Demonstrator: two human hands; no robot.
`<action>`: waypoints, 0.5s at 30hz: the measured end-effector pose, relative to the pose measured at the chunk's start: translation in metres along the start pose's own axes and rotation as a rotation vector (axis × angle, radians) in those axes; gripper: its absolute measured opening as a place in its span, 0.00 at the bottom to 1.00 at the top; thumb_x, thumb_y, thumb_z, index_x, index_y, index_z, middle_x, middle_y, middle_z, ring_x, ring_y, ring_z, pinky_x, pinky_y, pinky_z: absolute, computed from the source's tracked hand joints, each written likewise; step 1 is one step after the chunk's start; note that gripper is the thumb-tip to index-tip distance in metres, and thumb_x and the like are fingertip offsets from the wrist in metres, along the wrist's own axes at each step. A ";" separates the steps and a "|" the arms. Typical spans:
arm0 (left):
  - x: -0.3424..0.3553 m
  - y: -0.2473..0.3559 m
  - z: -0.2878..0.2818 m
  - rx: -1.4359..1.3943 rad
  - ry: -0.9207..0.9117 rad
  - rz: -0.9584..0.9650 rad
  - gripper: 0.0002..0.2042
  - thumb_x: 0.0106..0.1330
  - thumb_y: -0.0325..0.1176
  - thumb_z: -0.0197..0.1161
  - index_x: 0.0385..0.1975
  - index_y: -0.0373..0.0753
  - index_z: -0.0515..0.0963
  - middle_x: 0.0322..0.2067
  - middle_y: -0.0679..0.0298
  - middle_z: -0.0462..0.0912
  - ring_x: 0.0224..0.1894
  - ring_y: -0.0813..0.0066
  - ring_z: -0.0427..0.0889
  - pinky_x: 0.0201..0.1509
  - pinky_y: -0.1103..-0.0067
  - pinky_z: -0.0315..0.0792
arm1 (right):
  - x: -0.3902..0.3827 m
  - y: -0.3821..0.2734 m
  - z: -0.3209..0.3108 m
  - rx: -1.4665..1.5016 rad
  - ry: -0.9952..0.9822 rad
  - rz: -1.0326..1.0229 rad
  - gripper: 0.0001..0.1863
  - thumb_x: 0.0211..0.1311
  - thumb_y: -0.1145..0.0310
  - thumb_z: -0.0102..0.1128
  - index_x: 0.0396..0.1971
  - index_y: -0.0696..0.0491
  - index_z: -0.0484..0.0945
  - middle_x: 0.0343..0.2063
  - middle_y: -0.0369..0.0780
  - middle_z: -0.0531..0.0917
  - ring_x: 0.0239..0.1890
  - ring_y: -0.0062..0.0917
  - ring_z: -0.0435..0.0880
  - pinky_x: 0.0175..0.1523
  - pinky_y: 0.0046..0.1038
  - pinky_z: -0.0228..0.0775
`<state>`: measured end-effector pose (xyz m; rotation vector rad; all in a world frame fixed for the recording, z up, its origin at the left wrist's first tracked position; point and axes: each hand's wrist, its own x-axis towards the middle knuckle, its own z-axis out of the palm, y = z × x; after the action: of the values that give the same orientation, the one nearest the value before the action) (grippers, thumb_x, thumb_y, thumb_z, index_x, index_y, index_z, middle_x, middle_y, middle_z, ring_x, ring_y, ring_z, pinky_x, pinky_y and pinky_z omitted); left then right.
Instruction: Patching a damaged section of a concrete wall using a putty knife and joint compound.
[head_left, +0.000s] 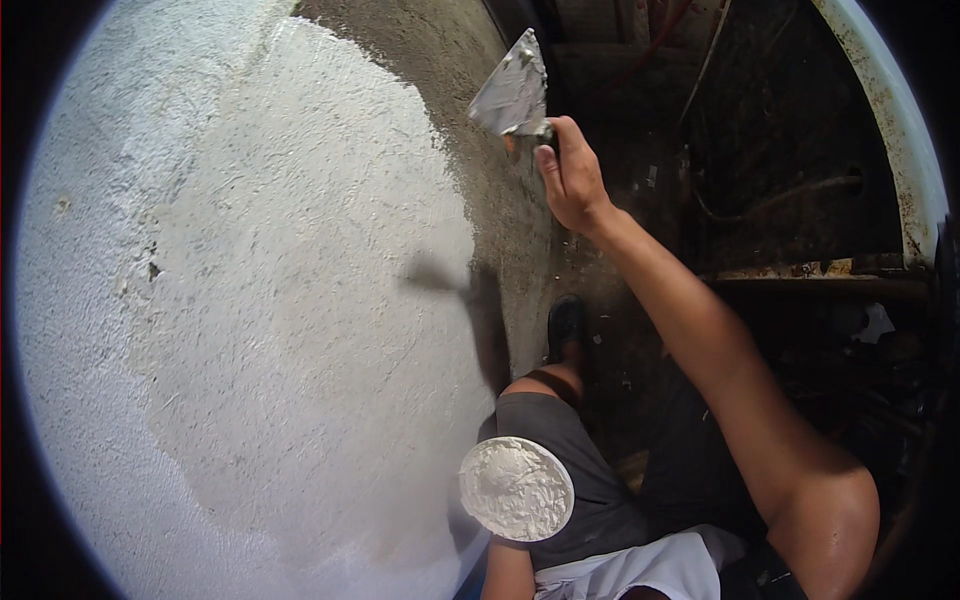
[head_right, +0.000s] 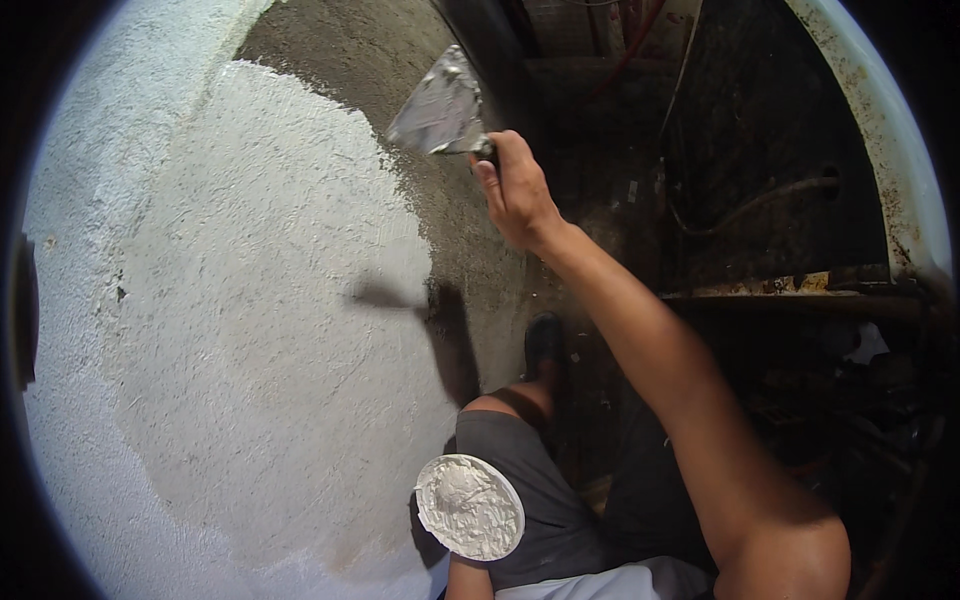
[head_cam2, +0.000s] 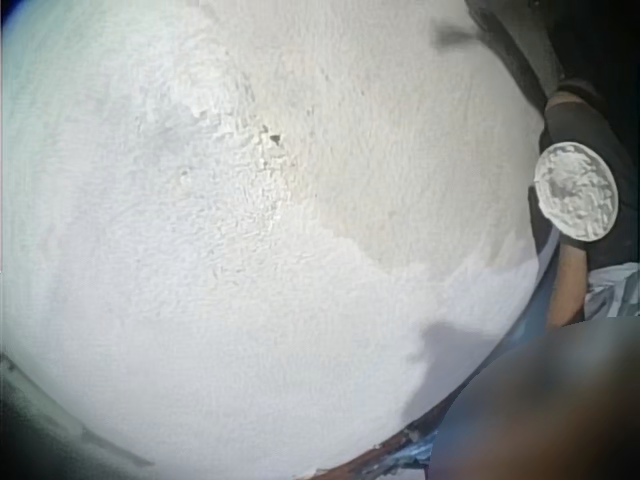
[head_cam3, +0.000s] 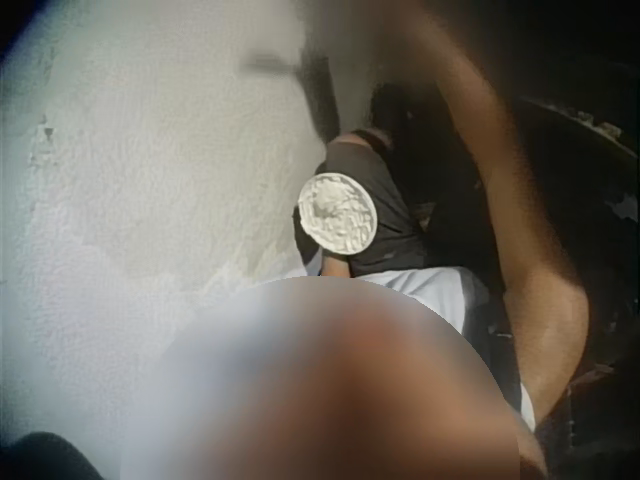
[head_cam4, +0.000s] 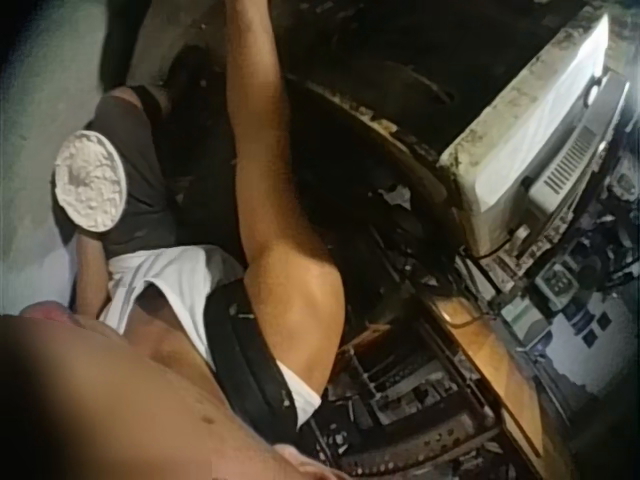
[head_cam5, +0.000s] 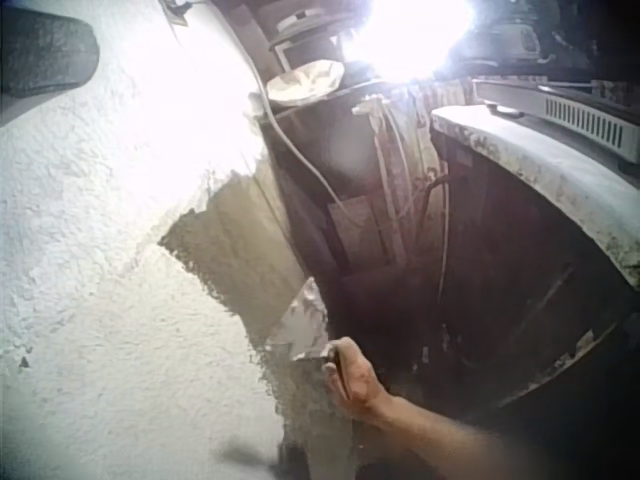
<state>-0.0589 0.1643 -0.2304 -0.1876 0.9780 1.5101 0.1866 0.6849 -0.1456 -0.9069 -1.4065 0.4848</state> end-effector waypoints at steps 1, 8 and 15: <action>0.004 -0.001 -0.002 0.011 0.000 0.010 0.35 0.73 0.66 0.45 0.69 0.46 0.70 0.67 0.57 0.73 0.67 0.51 0.73 0.69 0.52 0.70 | 0.006 0.004 0.000 0.062 -0.089 -0.082 0.15 0.70 0.73 0.55 0.53 0.60 0.70 0.39 0.50 0.75 0.42 0.47 0.76 0.50 0.43 0.70; 0.029 -0.004 0.009 0.150 0.067 0.061 0.36 0.73 0.66 0.44 0.69 0.46 0.70 0.67 0.57 0.73 0.67 0.52 0.73 0.70 0.54 0.69 | 0.028 0.051 0.020 -0.070 -0.424 -0.286 0.21 0.65 0.70 0.62 0.55 0.59 0.68 0.41 0.48 0.73 0.47 0.44 0.75 0.53 0.43 0.68; 0.033 -0.018 0.033 -0.092 0.125 -0.076 0.35 0.74 0.66 0.43 0.68 0.45 0.71 0.66 0.58 0.74 0.67 0.53 0.73 0.69 0.54 0.71 | 0.006 0.103 0.031 -0.597 -0.779 -0.081 0.14 0.61 0.74 0.50 0.47 0.55 0.66 0.43 0.45 0.74 0.52 0.39 0.76 0.55 0.42 0.63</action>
<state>-0.0365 0.2083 -0.2390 -0.3845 0.9900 1.4882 0.1802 0.7580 -0.2246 -1.1876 -2.3696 0.3704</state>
